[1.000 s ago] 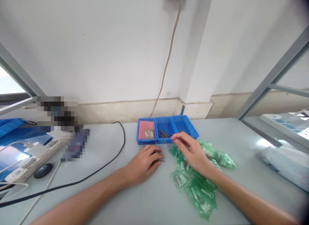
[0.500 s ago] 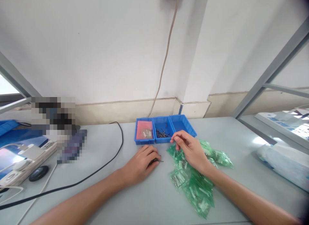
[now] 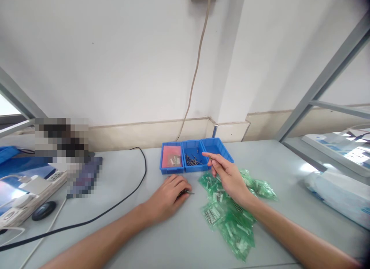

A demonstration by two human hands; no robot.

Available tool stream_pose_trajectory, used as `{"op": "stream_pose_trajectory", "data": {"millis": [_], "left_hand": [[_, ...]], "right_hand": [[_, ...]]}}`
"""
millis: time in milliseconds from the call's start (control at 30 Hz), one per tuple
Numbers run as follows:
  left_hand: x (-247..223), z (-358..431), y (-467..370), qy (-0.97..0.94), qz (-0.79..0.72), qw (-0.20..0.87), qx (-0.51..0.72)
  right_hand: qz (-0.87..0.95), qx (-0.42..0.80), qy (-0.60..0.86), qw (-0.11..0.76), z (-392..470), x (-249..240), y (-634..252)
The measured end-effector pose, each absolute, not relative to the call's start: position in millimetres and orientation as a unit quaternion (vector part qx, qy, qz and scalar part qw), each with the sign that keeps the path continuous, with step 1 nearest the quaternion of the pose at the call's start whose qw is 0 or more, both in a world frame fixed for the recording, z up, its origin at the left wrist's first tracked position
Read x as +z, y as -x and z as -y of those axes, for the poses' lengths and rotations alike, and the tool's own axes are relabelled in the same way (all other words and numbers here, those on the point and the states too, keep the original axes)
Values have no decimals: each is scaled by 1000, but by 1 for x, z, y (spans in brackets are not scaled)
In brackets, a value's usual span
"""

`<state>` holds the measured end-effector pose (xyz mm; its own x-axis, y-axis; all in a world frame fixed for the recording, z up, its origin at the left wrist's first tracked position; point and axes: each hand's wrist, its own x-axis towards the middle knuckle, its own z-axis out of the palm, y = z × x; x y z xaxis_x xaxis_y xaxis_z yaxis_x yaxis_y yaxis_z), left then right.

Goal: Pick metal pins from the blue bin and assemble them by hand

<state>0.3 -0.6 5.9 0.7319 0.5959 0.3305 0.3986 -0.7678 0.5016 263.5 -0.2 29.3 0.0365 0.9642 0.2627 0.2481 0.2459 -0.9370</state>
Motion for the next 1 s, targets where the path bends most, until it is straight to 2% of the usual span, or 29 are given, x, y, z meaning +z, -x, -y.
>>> {"op": "stream_pose_trajectory", "data": {"millis": [267,400,667,1000], "left_hand": [[5,0,0,-910,-271,199,241],[5,0,0,-911,-271,195,241],[6,1,-1,-908,-282,189,245],[3,0,0,-910,-281,189,240]], "right_hand": [[643,269,506,508,3,28,-262],[676,266,488,484,6,27,-260],[630,399,463,479,6,28,-259],[505,549,413,523,0,31,-261]]}}
